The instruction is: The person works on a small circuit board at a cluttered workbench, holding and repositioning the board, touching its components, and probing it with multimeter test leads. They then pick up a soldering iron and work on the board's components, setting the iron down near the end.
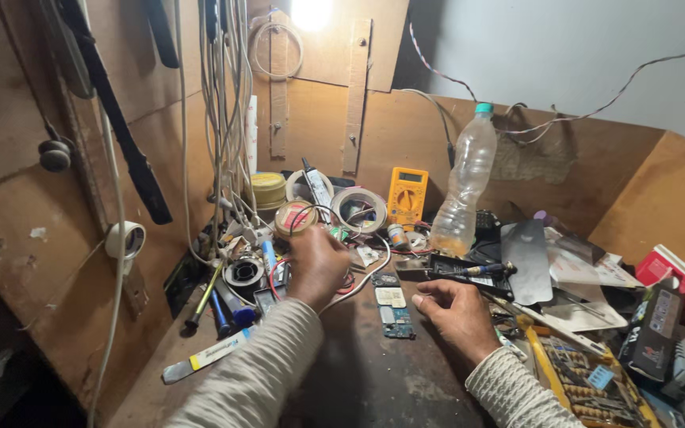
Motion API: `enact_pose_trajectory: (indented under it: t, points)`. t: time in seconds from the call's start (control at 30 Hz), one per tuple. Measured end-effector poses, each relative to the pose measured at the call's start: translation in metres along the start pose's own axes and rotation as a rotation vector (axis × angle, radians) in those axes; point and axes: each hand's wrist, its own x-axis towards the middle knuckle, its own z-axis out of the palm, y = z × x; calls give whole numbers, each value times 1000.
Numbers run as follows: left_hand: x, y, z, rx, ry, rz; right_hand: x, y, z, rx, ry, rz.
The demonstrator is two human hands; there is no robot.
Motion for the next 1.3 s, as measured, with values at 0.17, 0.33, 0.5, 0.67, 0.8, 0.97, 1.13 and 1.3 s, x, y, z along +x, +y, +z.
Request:
enact_pose_trajectory:
  t: [0.17, 0.33, 0.5, 0.67, 0.8, 0.97, 1.13, 1.3]
  points:
    - [18, 3, -52, 87, -63, -88, -3, -19, 8, -194, 64, -7]
    - [12, 6, -49, 202, -154, 9, -6, -27, 11, -270, 54, -7]
    - [2, 2, -25, 286, -121, 58, -12, -36, 10, -255, 58, -37]
    - [1, 4, -20, 396, -238, 14, -18, -51, 10, -198, 63, -51]
    - [-1, 3, -23, 408, -280, 14, -10, -57, 12, -222, 84, -100]
    - [-8, -1, -15, 514, -312, 121, 39, -61, 44, -241, 101, -276]
    - [-14, -2, -8, 561, -255, 275, 103, -69, 93, -373, 13, -302]
    - [-18, 4, -23, 554, -342, 276, 132, -68, 118, -448, -159, -124]
